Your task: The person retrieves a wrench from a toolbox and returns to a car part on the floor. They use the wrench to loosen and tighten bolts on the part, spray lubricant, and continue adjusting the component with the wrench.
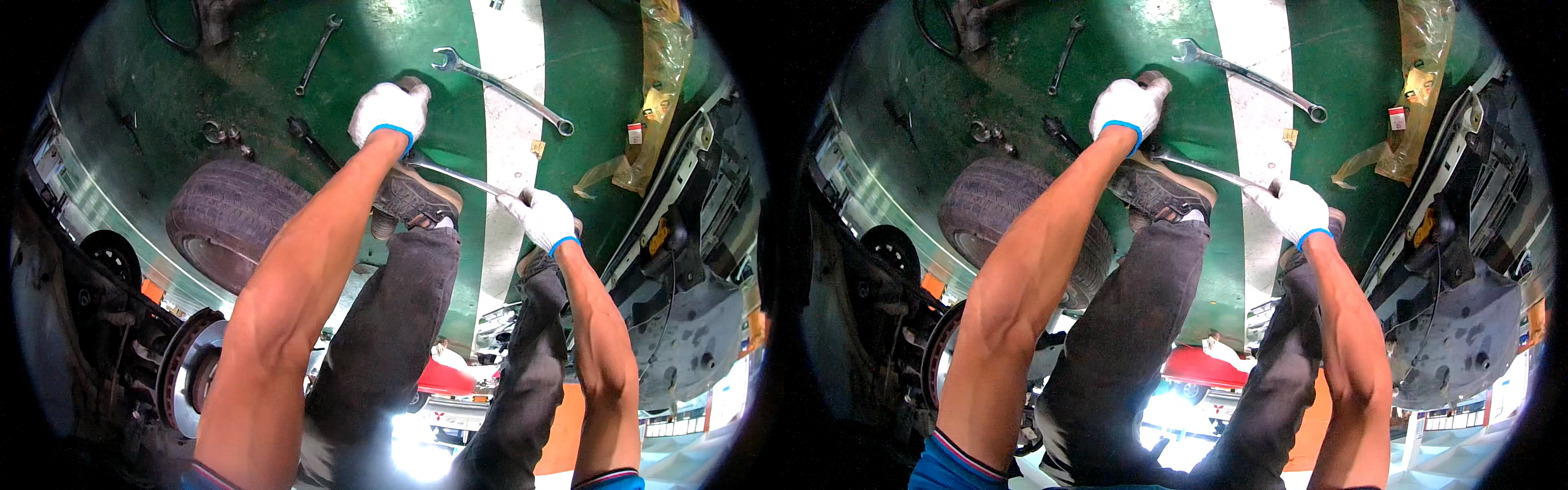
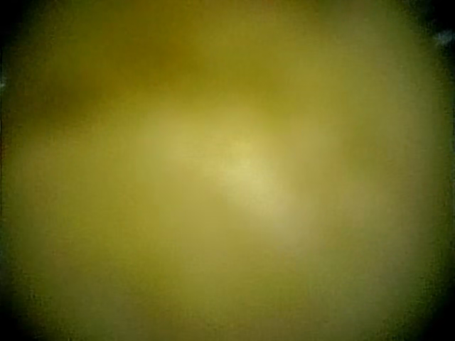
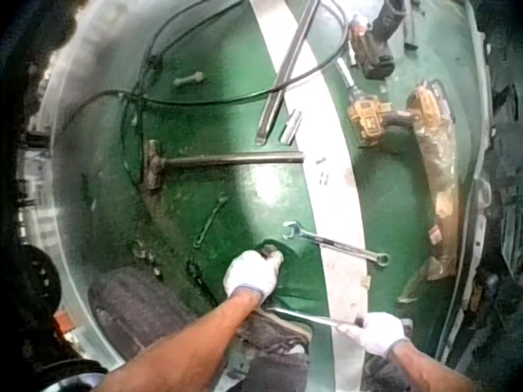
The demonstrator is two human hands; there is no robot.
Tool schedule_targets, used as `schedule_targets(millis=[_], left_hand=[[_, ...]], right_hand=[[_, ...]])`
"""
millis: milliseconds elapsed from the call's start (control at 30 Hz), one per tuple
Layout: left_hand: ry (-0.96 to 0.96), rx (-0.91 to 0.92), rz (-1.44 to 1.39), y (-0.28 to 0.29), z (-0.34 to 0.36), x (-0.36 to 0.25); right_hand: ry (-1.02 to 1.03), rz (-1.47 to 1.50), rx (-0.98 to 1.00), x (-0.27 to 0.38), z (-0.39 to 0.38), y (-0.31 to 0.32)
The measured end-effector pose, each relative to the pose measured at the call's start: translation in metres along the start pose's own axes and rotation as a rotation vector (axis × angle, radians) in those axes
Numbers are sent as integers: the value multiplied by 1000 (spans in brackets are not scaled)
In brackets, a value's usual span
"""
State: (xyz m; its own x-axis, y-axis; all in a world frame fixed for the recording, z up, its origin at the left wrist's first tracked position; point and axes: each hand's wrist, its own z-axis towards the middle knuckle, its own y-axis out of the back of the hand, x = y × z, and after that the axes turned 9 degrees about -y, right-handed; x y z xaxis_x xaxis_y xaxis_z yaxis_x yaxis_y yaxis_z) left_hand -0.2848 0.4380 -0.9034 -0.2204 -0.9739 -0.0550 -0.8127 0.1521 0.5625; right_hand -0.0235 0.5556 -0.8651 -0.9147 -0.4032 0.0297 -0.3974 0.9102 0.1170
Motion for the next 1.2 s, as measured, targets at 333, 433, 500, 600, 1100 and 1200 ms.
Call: schedule_targets(millis=[333, 433, 500, 600, 1100, 1200], left_hand=[[-76, 71, 72, 16, 7, 5], [-83, 118, 46, 12, 10, 4], [-96, 133, 33, 14, 9, 7], [-66, -29, -116, 22, -20, 13], [349, -197, -1193, -82, -327, 160], [127, -133, -1075, -166, -266, 148]], right_hand=[[-108, -16, 6, 22, -39, -4], [-54, 40, -23, 8, -27, -4], [34, -20, -69, 1, -16, -2], [254, -136, -200, -35, 18, -24], [200, -269, -223, -28, 24, -85], [557, -370, -466, -55, 63, -137]])
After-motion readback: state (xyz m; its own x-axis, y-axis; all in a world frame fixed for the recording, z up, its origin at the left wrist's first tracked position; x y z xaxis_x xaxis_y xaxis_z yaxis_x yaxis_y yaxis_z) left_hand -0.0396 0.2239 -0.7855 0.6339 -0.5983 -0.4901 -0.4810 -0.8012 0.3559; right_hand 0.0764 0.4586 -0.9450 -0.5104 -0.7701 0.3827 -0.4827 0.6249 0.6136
